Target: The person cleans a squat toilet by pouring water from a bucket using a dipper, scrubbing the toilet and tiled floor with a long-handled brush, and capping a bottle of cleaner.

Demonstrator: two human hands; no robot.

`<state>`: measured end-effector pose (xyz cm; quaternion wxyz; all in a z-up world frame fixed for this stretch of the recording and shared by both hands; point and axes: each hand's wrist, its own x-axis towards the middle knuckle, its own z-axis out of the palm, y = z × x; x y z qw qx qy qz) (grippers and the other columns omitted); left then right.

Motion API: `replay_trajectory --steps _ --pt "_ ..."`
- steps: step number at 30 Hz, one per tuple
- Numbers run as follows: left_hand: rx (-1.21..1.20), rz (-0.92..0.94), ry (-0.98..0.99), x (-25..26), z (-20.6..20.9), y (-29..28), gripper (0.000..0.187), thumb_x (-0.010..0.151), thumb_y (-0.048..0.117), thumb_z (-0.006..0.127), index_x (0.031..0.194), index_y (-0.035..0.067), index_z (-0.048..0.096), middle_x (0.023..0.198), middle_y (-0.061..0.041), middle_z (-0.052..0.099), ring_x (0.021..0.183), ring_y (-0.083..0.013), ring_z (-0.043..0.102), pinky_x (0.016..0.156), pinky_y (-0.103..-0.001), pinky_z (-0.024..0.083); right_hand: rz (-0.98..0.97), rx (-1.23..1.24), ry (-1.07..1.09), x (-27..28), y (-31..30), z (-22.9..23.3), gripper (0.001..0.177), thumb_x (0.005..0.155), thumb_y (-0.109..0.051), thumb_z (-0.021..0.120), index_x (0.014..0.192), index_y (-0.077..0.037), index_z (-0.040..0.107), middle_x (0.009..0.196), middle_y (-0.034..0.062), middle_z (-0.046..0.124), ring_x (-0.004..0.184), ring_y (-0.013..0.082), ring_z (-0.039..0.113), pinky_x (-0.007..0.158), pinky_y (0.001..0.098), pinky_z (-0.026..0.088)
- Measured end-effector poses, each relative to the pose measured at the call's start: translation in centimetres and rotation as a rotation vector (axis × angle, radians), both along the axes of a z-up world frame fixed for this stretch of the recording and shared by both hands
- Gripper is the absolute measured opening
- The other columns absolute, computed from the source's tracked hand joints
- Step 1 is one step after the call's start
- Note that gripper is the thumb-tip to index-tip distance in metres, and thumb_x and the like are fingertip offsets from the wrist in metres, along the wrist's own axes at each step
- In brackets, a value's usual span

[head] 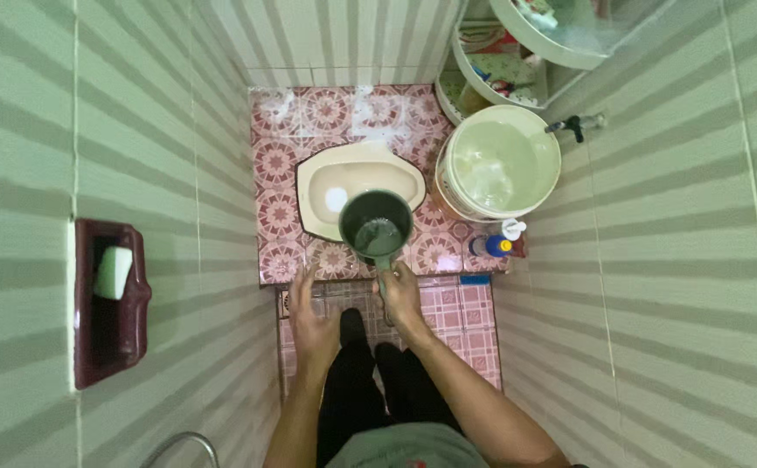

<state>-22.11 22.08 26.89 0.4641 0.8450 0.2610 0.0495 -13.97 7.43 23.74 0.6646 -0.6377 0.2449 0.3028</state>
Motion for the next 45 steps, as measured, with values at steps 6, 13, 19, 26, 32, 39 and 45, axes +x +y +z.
replay_trajectory --steps 6,13,19,26,32,39,45 --pt "0.052 -0.129 -0.045 5.3 2.0 0.7 0.076 0.081 0.002 0.073 0.151 0.007 0.044 0.158 -0.020 0.036 0.147 -0.0375 0.037 0.120 -0.052 0.036 -0.132 0.121 -0.061 1.0 -1.3 0.8 0.013 0.097 -0.016 0.051 0.098 -0.003 0.056 0.063 0.0040 0.057 0.042 0.0125 0.047 0.035 0.0290 0.035" --pt "-0.061 -0.062 0.255 5.7 6.2 -1.5 0.074 0.084 0.000 0.063 0.153 0.014 0.042 0.164 -0.014 0.031 0.151 -0.0340 0.031 0.101 -0.042 0.054 -0.114 -0.040 -0.153 3.3 -6.4 -1.6 0.028 0.102 -0.020 0.056 0.085 0.001 0.064 0.062 0.0067 0.057 0.040 0.0125 0.048 0.035 0.0293 0.038" --pt "0.134 -0.204 0.154 12.0 4.5 -6.9 0.075 0.083 -0.003 0.070 0.152 0.007 0.043 0.163 -0.018 0.035 0.149 -0.0366 0.036 0.121 -0.051 0.033 -0.219 0.002 -0.187 11.1 -12.4 -3.9 0.014 0.098 -0.019 0.057 0.097 -0.005 0.059 0.067 0.0043 0.062 0.046 0.0113 0.053 0.036 0.0282 0.038" --pt "0.117 -0.297 0.241 12.0 3.2 -12.5 0.080 0.080 0.000 0.070 0.153 0.007 0.039 0.161 -0.020 0.034 0.147 -0.0399 0.034 0.120 -0.051 0.031 0.059 -0.557 -0.419 20.3 -21.0 -16.0 0.031 0.103 -0.030 0.057 0.101 0.001 0.061 0.076 0.0170 0.065 0.065 0.0287 0.066 0.059 0.0431 0.052" --pt "0.234 -0.264 0.410 11.4 1.6 -12.9 0.075 0.084 0.001 0.073 0.151 0.002 0.040 0.159 -0.022 0.035 0.147 -0.0399 0.033 0.119 -0.053 0.030 0.255 -0.832 -0.438 23.9 -26.0 -27.8 0.028 0.099 -0.020 0.056 0.098 0.006 0.066 0.092 0.0317 0.068 0.090 0.0503 0.066 0.079 0.0559 0.052" --pt "0.316 -0.136 0.361 8.4 1.4 -10.5 0.080 0.073 -0.003 0.076 0.147 0.000 0.047 0.155 -0.026 0.044 0.145 -0.0423 0.042 0.116 -0.052 0.038 0.523 -1.012 -0.412 25.7 -27.1 -32.7 0.022 0.086 -0.009 0.054 0.093 0.004 0.070 0.094 0.0299 0.070 0.092 0.0479 0.068 0.083 0.0541 0.054" --pt "0.340 -0.070 0.338 6.7 0.6 -10.0 0.080 0.071 -0.004 0.077 0.146 0.002 0.050 0.155 -0.025 0.046 0.145 -0.0424 0.043 0.116 -0.051 0.039 0.408 -0.923 -0.462 25.7 -25.7 -32.7 0.026 0.093 -0.019 0.060 0.089 0.004 0.071 0.089 0.0296 0.069 0.085 0.0474 0.067 0.077 0.0552 0.053"
